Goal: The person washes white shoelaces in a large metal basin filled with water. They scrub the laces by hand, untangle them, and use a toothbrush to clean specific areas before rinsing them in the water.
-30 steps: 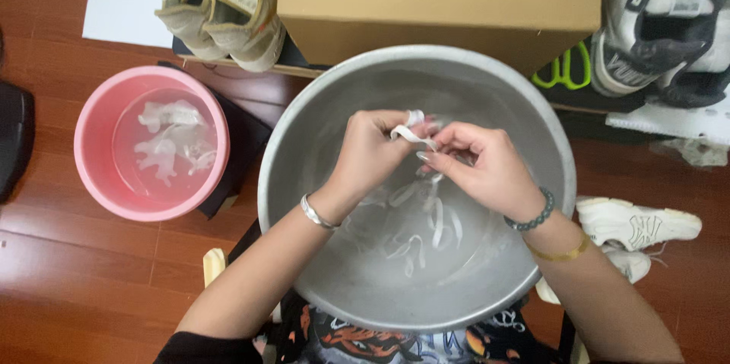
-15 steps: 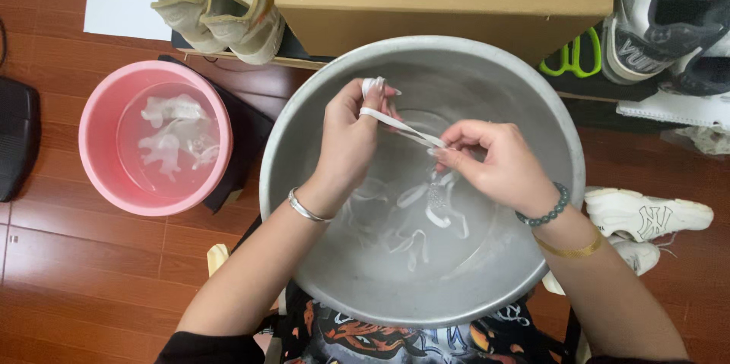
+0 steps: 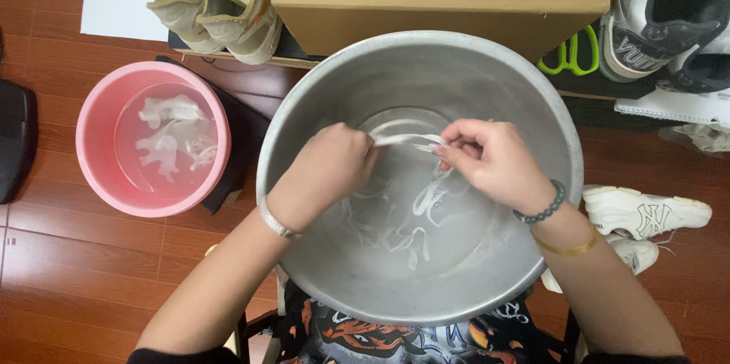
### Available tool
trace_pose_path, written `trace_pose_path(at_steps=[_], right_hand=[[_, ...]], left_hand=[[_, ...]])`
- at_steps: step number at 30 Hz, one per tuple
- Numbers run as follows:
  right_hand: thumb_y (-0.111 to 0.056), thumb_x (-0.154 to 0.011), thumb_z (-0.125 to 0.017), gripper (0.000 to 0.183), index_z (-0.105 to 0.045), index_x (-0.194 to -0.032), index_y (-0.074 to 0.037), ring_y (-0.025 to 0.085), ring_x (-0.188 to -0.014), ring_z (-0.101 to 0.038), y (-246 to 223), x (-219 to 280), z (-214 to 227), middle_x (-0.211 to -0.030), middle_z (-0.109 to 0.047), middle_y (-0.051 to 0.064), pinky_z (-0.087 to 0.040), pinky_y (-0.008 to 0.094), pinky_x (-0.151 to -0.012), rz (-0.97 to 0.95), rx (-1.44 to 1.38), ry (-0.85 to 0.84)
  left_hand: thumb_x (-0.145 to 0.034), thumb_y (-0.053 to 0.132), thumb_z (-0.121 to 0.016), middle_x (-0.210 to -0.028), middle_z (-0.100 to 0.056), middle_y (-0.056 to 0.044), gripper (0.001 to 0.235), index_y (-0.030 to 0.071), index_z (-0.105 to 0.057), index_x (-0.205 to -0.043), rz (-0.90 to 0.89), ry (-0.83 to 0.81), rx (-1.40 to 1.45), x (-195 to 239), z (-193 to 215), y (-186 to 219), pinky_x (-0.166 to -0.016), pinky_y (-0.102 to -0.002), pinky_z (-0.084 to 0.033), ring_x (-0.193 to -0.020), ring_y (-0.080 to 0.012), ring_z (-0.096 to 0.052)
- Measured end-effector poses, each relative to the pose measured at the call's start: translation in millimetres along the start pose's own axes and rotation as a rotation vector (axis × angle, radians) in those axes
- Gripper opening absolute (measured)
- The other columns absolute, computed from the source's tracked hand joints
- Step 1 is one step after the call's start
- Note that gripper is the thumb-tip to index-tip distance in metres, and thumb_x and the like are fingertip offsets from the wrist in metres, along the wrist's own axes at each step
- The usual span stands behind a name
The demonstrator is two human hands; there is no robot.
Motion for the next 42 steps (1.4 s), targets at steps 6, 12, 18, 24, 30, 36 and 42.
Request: trace_pose_path(at_steps=[6, 12, 18, 24, 30, 36, 42], right_hand=[[-0.013, -0.095, -0.070, 0.016, -0.074, -0.096, 0.002, 0.005, -0.073, -0.071, -21, 4, -24, -0.078, -0.076, 0.003, -0.056, 0.021, -0.066, 0.167, -0.311, -0.185], [-0.012, -0.093, -0.070, 0.014, -0.074, -0.099, 0.000, 0.008, -0.069, -0.070, -10, 4, -23, -0.074, -0.075, 0.005, -0.054, 0.023, -0.062, 0.081, -0.193, -0.112], [-0.011, -0.092, -0.071, 0.014, -0.074, -0.097, 0.001, 0.008, -0.069, -0.070, -5, 7, -17, -0.075, -0.074, 0.004, -0.054, 0.023, -0.061, 0.093, -0.207, -0.095], [-0.011, -0.094, -0.069, 0.013, -0.072, -0.098, 0.001, 0.006, -0.072, -0.071, -5, 4, -18, -0.079, -0.074, 0.002, -0.056, 0.022, -0.064, 0.148, -0.285, -0.116], [-0.011, -0.094, -0.069, 0.013, -0.073, -0.098, 0.000, 0.006, -0.070, -0.071, -4, 4, -14, -0.077, -0.075, 0.002, -0.055, 0.022, -0.063, 0.101, -0.259, -0.157], [-0.010, -0.093, -0.071, 0.013, -0.073, -0.095, 0.002, 0.006, -0.068, -0.068, -2, 4, -9, -0.075, -0.073, 0.002, -0.054, 0.021, -0.062, 0.122, -0.235, -0.145], [-0.011, -0.093, -0.070, 0.013, -0.074, -0.095, 0.001, 0.005, -0.068, -0.065, 3, 1, 2, -0.074, -0.072, 0.001, -0.052, 0.022, -0.063, 0.084, -0.226, -0.118]], left_hand=[[-0.108, 0.030, -0.049, -0.093, -0.077, -0.013, 0.042, -0.003, -0.075, -0.105, 0.161, 0.077, 1.261, -32, -31, -6, -0.084, -0.040, -0.060, -0.086, -0.0249, -0.077], [-0.107, 0.035, -0.042, -0.104, -0.072, -0.015, 0.050, -0.007, -0.063, -0.122, 0.252, -0.024, 1.859, -31, -65, 3, -0.097, -0.040, -0.055, -0.098, -0.0223, -0.070], [-0.113, 0.035, -0.044, -0.088, -0.063, -0.005, 0.041, -0.001, -0.063, -0.109, 0.292, 0.026, 1.743, -31, -73, -4, -0.081, -0.034, -0.049, -0.083, -0.0134, -0.059], [-0.109, 0.019, -0.049, -0.084, -0.060, -0.005, 0.023, 0.003, -0.054, -0.094, 0.151, 0.052, 1.869, -28, -58, -1, -0.083, -0.033, -0.051, -0.085, -0.0149, -0.064], [-0.105, 0.019, -0.045, -0.079, -0.065, -0.005, 0.024, 0.001, -0.058, -0.094, 0.459, -0.012, 1.906, -14, -63, -10, -0.075, -0.029, -0.057, -0.071, -0.0124, -0.063], [-0.110, 0.015, -0.055, -0.072, -0.056, 0.002, 0.022, 0.002, -0.062, -0.093, 0.163, -0.096, 1.734, -14, -39, -9, -0.057, -0.025, -0.041, -0.059, -0.0056, -0.046], [-0.086, 0.013, -0.063, -0.064, -0.068, -0.019, 0.021, 0.003, -0.069, -0.069, -0.237, 0.041, 0.111, 9, 13, 7, -0.065, -0.045, -0.054, -0.065, -0.0348, -0.068]])
Point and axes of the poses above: each hand's wrist, its own x-axis away from the middle knuckle, its own z-axis out of the back of the hand, y = z × x, the point moved 9 cm from there along -x, towards the middle knuckle
